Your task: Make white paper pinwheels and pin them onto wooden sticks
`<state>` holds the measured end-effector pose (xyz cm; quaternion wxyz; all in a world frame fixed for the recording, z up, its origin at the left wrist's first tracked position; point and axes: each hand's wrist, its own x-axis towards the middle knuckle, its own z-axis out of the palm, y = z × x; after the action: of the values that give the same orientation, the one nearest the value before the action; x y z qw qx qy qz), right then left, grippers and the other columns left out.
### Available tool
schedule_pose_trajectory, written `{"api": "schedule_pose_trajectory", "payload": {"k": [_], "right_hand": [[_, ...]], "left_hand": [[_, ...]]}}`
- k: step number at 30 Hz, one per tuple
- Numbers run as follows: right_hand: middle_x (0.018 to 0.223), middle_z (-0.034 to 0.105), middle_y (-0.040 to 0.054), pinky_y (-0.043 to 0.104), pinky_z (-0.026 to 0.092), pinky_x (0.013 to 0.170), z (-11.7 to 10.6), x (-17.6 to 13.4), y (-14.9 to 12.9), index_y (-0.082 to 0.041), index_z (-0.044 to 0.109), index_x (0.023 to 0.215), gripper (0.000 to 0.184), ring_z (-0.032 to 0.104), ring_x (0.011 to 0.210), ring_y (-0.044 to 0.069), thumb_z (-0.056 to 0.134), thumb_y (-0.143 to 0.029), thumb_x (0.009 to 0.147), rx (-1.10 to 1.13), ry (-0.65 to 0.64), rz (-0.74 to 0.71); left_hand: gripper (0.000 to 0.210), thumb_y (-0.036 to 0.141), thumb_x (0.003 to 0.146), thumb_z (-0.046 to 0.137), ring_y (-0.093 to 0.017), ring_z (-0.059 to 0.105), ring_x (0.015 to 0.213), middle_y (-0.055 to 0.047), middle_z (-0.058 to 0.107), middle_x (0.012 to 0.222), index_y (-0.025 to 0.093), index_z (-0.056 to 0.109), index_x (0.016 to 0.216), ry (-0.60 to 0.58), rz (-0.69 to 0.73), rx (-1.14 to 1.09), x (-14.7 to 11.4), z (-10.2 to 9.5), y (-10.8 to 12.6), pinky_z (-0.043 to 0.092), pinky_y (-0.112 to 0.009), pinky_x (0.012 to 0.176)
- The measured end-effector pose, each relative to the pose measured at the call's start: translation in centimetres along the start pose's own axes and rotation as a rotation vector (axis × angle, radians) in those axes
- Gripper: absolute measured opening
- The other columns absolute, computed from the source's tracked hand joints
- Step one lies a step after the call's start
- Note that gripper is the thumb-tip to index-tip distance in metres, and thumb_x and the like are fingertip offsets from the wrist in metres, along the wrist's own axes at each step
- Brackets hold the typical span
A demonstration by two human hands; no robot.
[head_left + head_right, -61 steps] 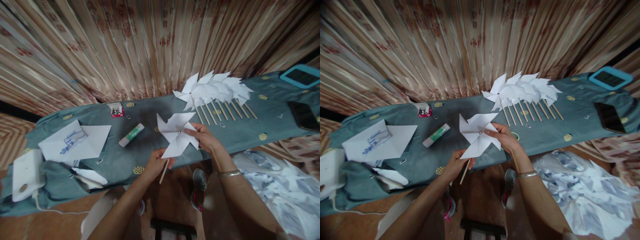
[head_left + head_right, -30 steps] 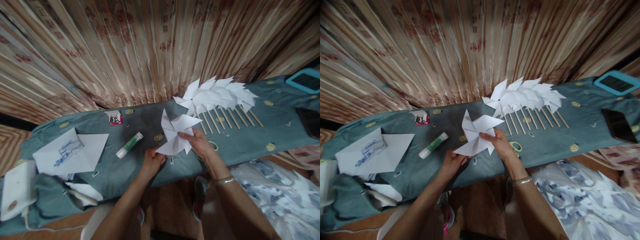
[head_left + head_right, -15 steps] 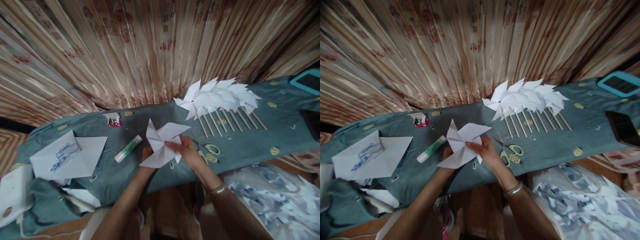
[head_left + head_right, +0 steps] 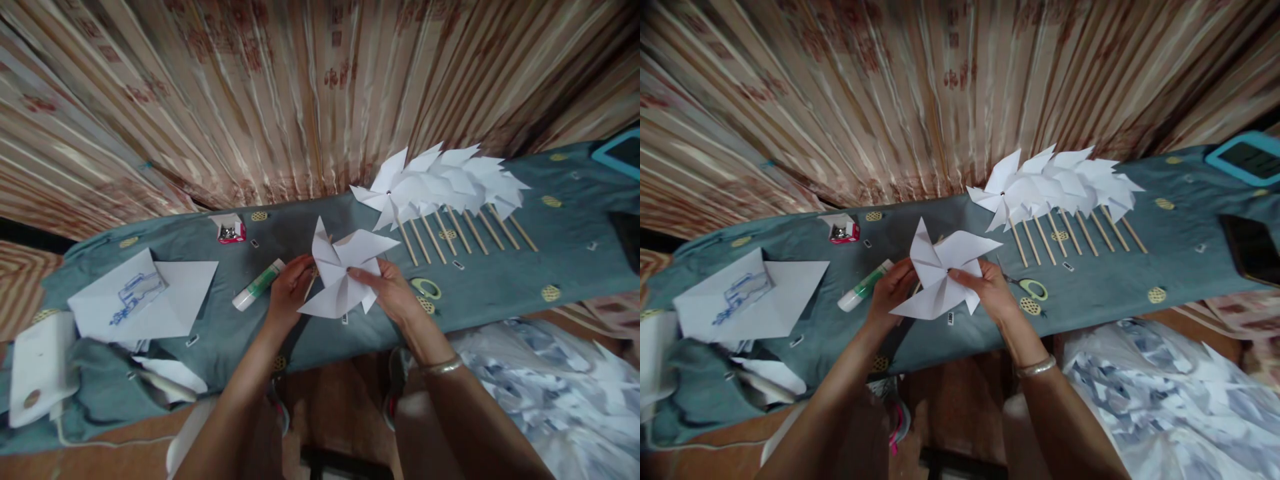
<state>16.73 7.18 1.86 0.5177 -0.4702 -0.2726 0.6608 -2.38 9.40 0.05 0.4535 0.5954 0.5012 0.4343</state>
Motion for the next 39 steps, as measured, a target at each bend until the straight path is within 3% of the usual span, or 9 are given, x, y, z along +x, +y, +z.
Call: {"api": "schedule_pose_trajectory", "payload": {"k": [3, 8, 13, 15, 18, 39], "right_hand": [[0.079, 0.076, 0.0006, 0.03, 0.051, 0.062, -0.2, -0.2, 0.2, -0.022, 0.076, 0.08, 0.028, 0.065, 0.063, 0.016, 0.087, -0.035, 0.059, -0.047, -0.005, -0.023], [0.08, 0.077, 0.0016, 0.031, 0.052, 0.062, -0.1, -0.7, 0.2, -0.021, 0.075, 0.075, 0.027, 0.064, 0.064, 0.017, 0.087, -0.036, 0.056, -0.119, 0.054, -0.059], [0.077, 0.076, 0.0003, 0.031, 0.052, 0.066, 0.5, -1.4, 0.0, -0.02, 0.075, 0.076, 0.028, 0.065, 0.065, 0.016, 0.087, -0.035, 0.056, -0.155, 0.077, -0.104], [0.077, 0.076, -0.0001, 0.031, 0.052, 0.066, 0.7, -1.6, 0.1, -0.021, 0.075, 0.077, 0.027, 0.065, 0.065, 0.016, 0.087, -0.034, 0.057, -0.145, 0.065, -0.107], [0.079, 0.076, 0.0001, 0.032, 0.052, 0.065, 0.8, -2.0, 0.5, -0.022, 0.075, 0.076, 0.025, 0.065, 0.065, 0.017, 0.086, -0.033, 0.058, -0.127, 0.053, -0.09], [0.08, 0.076, 0.0015, 0.038, 0.057, 0.069, 1.4, -3.1, 1.2, -0.025, 0.076, 0.079, 0.026, 0.069, 0.072, 0.023, 0.087, -0.036, 0.059, -0.059, -0.054, 0.013]], "left_hand": [[0.029, 0.034, 0.085, 0.059, -0.026, 0.061, 0.115, -0.009, 0.069, 0.118, 0.02, 0.072, 0.107, 0.038, 0.005, 0.056, -0.1, -0.5, 0.4, 0.041, -0.039, 0.105], [0.04, 0.049, 0.089, 0.052, -0.024, 0.065, 0.105, -0.009, 0.072, 0.108, 0.018, 0.072, 0.103, 0.044, -0.118, -0.252, -1.0, -0.1, 2.1, 0.047, -0.035, 0.095], [0.034, 0.042, 0.064, 0.079, -0.02, 0.067, 0.08, -0.005, 0.075, 0.085, 0.017, 0.074, 0.086, -0.127, -0.199, -0.369, -1.4, 1.2, 3.6, 0.051, -0.032, 0.078], [0.035, 0.035, 0.057, 0.084, -0.02, 0.067, 0.077, -0.004, 0.075, 0.083, 0.015, 0.075, 0.084, -0.132, -0.237, -0.35, -1.5, 1.6, 3.7, 0.052, -0.03, 0.075], [0.029, 0.031, 0.058, 0.083, -0.02, 0.069, 0.075, -0.004, 0.076, 0.082, 0.014, 0.076, 0.081, -0.13, -0.261, -0.286, -1.8, 1.8, 3.5, 0.053, -0.03, 0.073], [0.025, 0.025, 0.055, 0.083, -0.021, 0.069, 0.072, -0.004, 0.076, 0.078, 0.014, 0.076, 0.075, -0.029, -0.298, -0.338, -3.2, 1.5, 3.6, 0.056, -0.031, 0.069]]}}
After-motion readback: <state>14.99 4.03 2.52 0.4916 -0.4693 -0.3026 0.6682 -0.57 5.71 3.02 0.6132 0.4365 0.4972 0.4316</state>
